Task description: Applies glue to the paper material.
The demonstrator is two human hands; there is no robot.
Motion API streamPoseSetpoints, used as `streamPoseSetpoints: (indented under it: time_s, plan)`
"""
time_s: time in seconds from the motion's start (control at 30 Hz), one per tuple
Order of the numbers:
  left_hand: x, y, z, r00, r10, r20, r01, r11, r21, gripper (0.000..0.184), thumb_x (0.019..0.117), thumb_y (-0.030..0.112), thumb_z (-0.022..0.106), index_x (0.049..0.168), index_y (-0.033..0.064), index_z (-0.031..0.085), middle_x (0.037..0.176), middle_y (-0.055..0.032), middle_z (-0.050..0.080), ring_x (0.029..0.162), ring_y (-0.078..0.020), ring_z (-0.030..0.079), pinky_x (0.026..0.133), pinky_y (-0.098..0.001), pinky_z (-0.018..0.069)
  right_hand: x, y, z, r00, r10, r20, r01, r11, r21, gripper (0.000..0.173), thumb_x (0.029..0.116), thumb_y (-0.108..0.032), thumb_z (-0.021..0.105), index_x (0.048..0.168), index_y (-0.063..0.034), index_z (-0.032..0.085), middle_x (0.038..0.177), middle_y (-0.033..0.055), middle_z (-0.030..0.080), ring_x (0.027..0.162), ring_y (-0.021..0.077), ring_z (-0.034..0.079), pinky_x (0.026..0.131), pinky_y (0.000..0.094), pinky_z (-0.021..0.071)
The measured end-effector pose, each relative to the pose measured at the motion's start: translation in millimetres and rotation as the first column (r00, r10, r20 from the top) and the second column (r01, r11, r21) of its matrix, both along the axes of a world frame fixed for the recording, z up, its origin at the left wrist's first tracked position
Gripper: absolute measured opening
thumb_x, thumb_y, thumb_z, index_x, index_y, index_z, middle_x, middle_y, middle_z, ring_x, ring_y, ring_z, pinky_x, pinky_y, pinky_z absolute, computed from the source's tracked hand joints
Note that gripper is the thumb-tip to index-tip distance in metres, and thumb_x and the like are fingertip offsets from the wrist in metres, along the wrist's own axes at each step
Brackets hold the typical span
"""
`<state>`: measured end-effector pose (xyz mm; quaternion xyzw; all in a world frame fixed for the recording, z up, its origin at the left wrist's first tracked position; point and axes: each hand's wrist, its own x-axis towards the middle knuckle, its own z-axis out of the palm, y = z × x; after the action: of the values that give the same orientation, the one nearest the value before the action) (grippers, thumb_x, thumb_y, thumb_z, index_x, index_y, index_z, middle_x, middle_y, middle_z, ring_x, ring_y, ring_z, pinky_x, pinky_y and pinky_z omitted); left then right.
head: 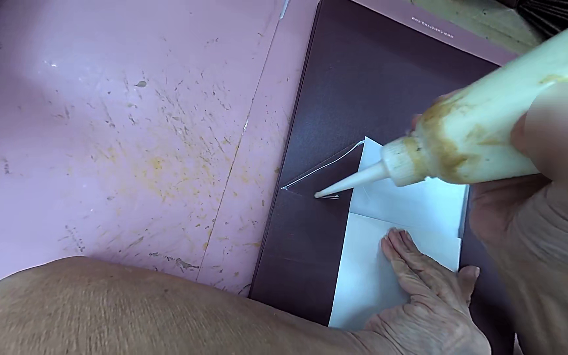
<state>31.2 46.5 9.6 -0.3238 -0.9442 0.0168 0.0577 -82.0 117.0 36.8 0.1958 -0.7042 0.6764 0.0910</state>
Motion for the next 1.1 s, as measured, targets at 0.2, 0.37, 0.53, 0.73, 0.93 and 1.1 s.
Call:
streamPoseSetpoints:
  time_s: [0.2, 0.37, 0.53, 0.73, 0.93, 1.1]
  plan:
    - [3.2, 4.2, -9.9, 0.997, 0.048, -0.060, -0.046, 0.998, 0.032, 0.039, 0.1007, 0.002, 0.043, 0.130, 0.0002, 0.068, 0.120, -0.0267, 0.070, 0.106, -0.0453, 0.070, 0.084, -0.0525, 0.0540, 6.0, -35.7, 7.8, 0.999, 0.045, 0.018, -0.045, 0.999, -0.005, 0.032, 0.0852, -0.007, 0.079, 0.110, -0.0082, 0.059, 0.099, 0.0021, 0.072, 0.091, 0.0145, 0.073, 0.077, 0.0268, 0.0636]
    - [-1.5, 0.7, 0.2, 1.000, 0.015, -0.018, -0.015, 1.000, -0.004, 0.047, 0.0995, -0.005, 0.043, 0.140, 0.0082, 0.063, 0.109, -0.0275, 0.073, 0.102, -0.0481, 0.070, 0.085, -0.0538, 0.0535, -5.6, -10.4, 5.5, 1.000, 0.011, 0.009, -0.011, 0.998, 0.056, 0.038, 0.0848, -0.019, 0.082, 0.113, -0.0106, 0.057, 0.100, 0.0017, 0.072, 0.091, 0.0173, 0.074, 0.078, 0.0318, 0.0646]
    - [0.6, 2.2, -12.9, 0.995, 0.022, -0.096, -0.013, 0.996, 0.091, 0.049, 0.0997, -0.003, 0.043, 0.143, 0.0112, 0.061, 0.098, -0.0263, 0.073, 0.093, -0.0480, 0.072, 0.083, -0.0557, 0.0540, -18.9, 13.7, 0.7, 0.992, -0.102, -0.067, 0.106, 0.993, 0.050, 0.046, 0.0819, -0.016, 0.084, 0.115, -0.0090, 0.053, 0.103, 0.0042, 0.071, 0.095, 0.0202, 0.074, 0.082, 0.0342, 0.0649]
    - [1.7, 3.3, -8.7, 0.995, 0.041, -0.092, -0.038, 0.999, 0.039, 0.048, 0.0998, -0.005, 0.042, 0.140, 0.0109, 0.063, 0.102, -0.0284, 0.073, 0.096, -0.0494, 0.071, 0.087, -0.0570, 0.0524, -3.4, 22.5, -3.2, 0.996, -0.045, -0.083, 0.050, 0.997, 0.055, 0.056, 0.0789, -0.022, 0.087, 0.120, -0.0080, 0.052, 0.107, 0.0099, 0.071, 0.097, 0.0284, 0.073, 0.082, 0.0434, 0.0647]
    - [1.4, 1.1, -10.1, 0.992, 0.002, -0.123, -0.001, 1.000, 0.012, 0.050, 0.0989, -0.007, 0.041, 0.143, 0.0074, 0.059, 0.101, -0.0306, 0.072, 0.091, -0.0501, 0.071, 0.086, -0.0571, 0.0525, -32.5, 15.7, -2.2, 0.982, -0.182, -0.052, 0.181, 0.983, -0.029, 0.047, 0.0759, -0.017, 0.088, 0.108, -0.0098, 0.055, 0.093, 0.0016, 0.073, 0.085, 0.0178, 0.075, 0.075, 0.0339, 0.0659]
    - [-0.3, -0.5, -9.4, 0.992, -0.032, -0.118, 0.031, 0.999, -0.015, 0.050, 0.0992, -0.008, 0.039, 0.144, 0.0039, 0.057, 0.095, -0.0306, 0.071, 0.087, -0.0504, 0.071, 0.083, -0.0582, 0.0530, -48.1, 7.7, 0.4, 0.967, -0.254, 0.025, 0.255, 0.962, -0.093, 0.035, 0.0828, -0.008, 0.079, 0.104, -0.0092, 0.052, 0.086, 0.0016, 0.073, 0.078, 0.0183, 0.076, 0.069, 0.0361, 0.0683]
